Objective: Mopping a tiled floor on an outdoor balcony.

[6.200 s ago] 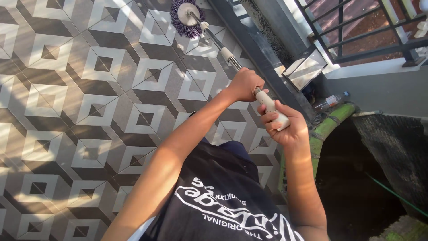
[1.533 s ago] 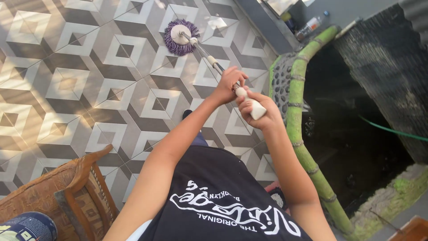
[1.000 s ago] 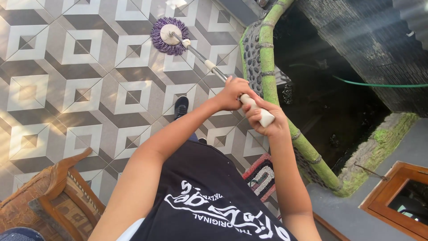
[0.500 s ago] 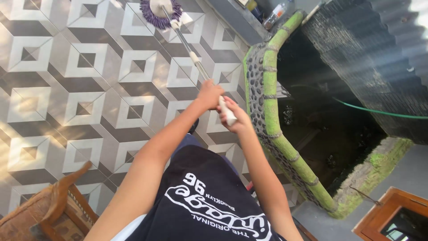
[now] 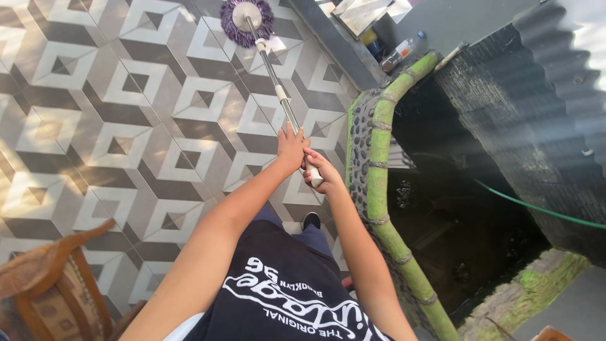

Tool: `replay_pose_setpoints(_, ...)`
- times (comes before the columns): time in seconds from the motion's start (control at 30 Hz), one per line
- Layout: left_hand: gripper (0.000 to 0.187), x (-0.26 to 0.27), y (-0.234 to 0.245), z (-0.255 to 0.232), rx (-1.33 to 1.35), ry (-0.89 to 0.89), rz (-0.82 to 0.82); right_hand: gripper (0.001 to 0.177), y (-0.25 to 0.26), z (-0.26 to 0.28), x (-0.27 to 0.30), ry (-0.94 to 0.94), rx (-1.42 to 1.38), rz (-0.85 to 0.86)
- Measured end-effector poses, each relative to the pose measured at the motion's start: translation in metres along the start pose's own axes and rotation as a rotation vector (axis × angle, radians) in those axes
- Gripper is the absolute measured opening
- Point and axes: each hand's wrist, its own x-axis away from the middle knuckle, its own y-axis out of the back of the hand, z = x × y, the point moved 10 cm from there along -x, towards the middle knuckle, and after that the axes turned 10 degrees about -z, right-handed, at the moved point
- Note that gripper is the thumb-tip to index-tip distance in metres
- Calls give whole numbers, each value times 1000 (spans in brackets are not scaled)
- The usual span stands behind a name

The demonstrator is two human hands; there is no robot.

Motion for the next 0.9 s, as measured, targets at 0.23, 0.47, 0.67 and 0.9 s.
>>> replay_pose_setpoints(0.23,31,-20,41,-185,218,17,247,36,141,27,161,-47,-366,-8)
replay_pose_setpoints(0.47,24,-11,110,-300,848,-192,-327,28,143,34,319,-74,-605,291)
replay_pose_setpoints(0.67,16,88,60,-255,617,-83,-264,50,198,-60,179,11,-169,172)
replay_pose_setpoints(0.9,24,184,111,-312,195,-155,-306,44,234,-169,265,46,-316,-34)
